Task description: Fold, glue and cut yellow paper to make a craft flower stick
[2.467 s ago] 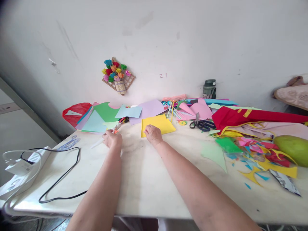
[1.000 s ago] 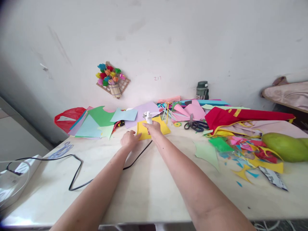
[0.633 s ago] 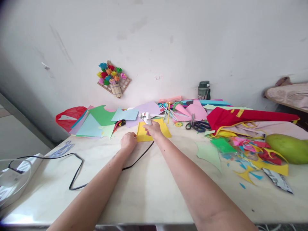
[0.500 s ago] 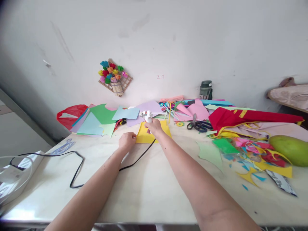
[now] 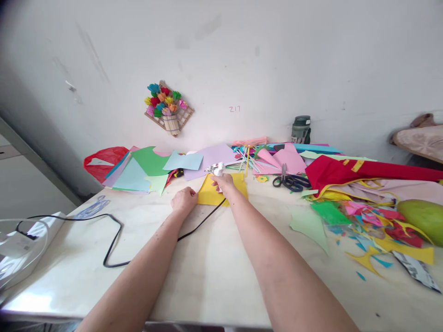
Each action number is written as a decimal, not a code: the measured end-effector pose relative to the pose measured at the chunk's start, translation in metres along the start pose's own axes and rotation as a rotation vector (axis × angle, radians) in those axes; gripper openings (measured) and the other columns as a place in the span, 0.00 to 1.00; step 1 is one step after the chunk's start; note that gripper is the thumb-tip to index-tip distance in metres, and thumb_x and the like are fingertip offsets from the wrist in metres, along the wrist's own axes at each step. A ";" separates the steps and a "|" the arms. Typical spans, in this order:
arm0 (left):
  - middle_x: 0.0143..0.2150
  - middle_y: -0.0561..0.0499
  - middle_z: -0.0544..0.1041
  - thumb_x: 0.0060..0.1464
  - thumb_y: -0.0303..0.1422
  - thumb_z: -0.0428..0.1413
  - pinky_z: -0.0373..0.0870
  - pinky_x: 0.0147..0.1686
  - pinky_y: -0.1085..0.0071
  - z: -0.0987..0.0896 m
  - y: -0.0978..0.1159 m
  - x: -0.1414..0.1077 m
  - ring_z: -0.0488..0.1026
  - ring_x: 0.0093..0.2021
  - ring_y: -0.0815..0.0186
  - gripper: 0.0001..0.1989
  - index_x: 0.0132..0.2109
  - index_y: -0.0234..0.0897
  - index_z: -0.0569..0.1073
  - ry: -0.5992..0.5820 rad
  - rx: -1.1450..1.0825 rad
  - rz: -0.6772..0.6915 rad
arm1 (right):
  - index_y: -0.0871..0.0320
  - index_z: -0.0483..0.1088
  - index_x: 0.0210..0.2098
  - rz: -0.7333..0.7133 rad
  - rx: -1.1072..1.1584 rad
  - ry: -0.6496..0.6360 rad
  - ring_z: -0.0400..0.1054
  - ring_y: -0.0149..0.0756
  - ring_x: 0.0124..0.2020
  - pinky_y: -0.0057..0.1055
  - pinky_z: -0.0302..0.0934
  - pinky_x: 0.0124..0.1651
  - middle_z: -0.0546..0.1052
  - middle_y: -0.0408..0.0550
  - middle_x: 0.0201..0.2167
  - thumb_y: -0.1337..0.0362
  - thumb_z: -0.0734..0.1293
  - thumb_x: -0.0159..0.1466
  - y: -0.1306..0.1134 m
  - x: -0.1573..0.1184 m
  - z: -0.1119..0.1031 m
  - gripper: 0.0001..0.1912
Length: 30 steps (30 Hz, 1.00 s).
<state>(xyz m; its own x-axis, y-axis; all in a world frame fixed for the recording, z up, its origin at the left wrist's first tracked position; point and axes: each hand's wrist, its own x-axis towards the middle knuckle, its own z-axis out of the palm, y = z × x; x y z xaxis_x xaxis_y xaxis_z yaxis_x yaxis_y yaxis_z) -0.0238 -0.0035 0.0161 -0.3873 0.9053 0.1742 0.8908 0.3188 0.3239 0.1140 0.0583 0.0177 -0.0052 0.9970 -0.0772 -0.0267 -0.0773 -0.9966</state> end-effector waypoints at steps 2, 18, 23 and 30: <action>0.37 0.47 0.75 0.46 0.34 0.49 0.64 0.34 0.65 0.000 -0.001 0.002 0.71 0.39 0.58 0.08 0.33 0.43 0.72 -0.011 -0.016 -0.026 | 0.62 0.65 0.28 -0.008 -0.006 0.002 0.55 0.21 0.10 0.20 0.50 0.12 0.70 0.41 0.17 0.63 0.67 0.49 0.002 -0.002 0.000 0.10; 0.40 0.38 0.73 0.48 0.43 0.46 0.63 0.38 0.63 0.013 0.031 0.039 0.70 0.42 0.56 0.19 0.43 0.35 0.66 0.005 0.213 0.133 | 0.61 0.66 0.25 -0.010 -0.203 0.086 0.59 0.27 0.10 0.23 0.51 0.11 0.69 0.44 0.15 0.58 0.67 0.48 0.008 0.004 0.002 0.11; 0.41 0.40 0.73 0.47 0.45 0.47 0.64 0.37 0.65 0.015 0.033 0.060 0.70 0.43 0.56 0.21 0.44 0.35 0.67 -0.022 0.229 0.123 | 0.61 0.67 0.27 0.043 -0.208 0.119 0.62 0.29 0.12 0.23 0.53 0.12 0.70 0.44 0.16 0.59 0.66 0.49 0.006 0.001 0.004 0.11; 0.45 0.39 0.72 0.48 0.48 0.44 0.65 0.38 0.64 0.016 0.035 0.079 0.69 0.45 0.54 0.25 0.44 0.34 0.69 -0.076 0.241 0.094 | 0.60 0.66 0.29 0.044 -0.218 0.133 0.64 0.29 0.14 0.23 0.57 0.14 0.70 0.44 0.17 0.58 0.64 0.51 0.010 0.001 0.005 0.11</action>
<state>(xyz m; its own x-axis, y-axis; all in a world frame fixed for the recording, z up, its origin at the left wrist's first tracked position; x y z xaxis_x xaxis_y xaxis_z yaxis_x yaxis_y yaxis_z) -0.0199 0.0834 0.0264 -0.2896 0.9497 0.1194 0.9563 0.2819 0.0774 0.1088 0.0590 0.0079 0.1304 0.9854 -0.1094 0.1870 -0.1328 -0.9733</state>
